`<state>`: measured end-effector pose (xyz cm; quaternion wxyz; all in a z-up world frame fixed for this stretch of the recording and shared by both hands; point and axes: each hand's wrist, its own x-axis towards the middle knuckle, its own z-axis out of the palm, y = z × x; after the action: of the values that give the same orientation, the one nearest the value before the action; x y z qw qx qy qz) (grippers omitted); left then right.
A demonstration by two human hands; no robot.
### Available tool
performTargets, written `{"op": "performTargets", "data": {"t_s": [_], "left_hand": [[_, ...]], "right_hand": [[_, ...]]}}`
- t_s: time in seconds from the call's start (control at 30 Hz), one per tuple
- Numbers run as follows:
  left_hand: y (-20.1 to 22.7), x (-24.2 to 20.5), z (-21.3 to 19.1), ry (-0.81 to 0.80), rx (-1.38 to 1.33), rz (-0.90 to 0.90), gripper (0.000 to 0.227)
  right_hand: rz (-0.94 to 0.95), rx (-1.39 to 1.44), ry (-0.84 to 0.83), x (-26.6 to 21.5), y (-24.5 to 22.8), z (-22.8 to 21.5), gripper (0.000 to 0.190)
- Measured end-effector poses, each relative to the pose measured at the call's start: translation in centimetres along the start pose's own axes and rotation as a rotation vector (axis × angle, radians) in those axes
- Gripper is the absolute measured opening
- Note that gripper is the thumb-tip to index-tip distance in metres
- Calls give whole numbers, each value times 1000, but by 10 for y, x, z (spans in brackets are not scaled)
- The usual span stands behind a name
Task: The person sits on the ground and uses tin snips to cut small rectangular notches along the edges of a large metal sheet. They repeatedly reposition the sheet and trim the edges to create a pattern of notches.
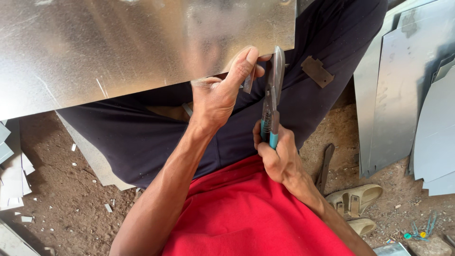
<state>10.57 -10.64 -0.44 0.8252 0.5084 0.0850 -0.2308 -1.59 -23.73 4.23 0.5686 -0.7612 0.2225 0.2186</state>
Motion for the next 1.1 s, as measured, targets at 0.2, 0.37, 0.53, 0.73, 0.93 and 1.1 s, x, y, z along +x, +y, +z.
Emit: {"op": "performTargets", "data": {"t_s": [0.2,0.37,0.53,0.73,0.93,1.1], "left_hand": [[13,0,2,24,114,167,38],[3,-1,-4,169,350,271,32],[5,-26,-56,-171,110,-63,44],[96,-75,-107,338,-227,288,28],[48,-42,-102,247,-54,136,21],[12,-37,-89,90,-115,105,29]], "right_hand": [[40,146,-35,2,5,-3,25],[74,-97,-24,-24,9,-45,16],[72,-184,83,-43,41,-60,15],[116,-221,43,-49,45,-63,21],[48,-316,-256,-14,-23,-49,38],[244,-451,-394,12,-41,-53,42]]}}
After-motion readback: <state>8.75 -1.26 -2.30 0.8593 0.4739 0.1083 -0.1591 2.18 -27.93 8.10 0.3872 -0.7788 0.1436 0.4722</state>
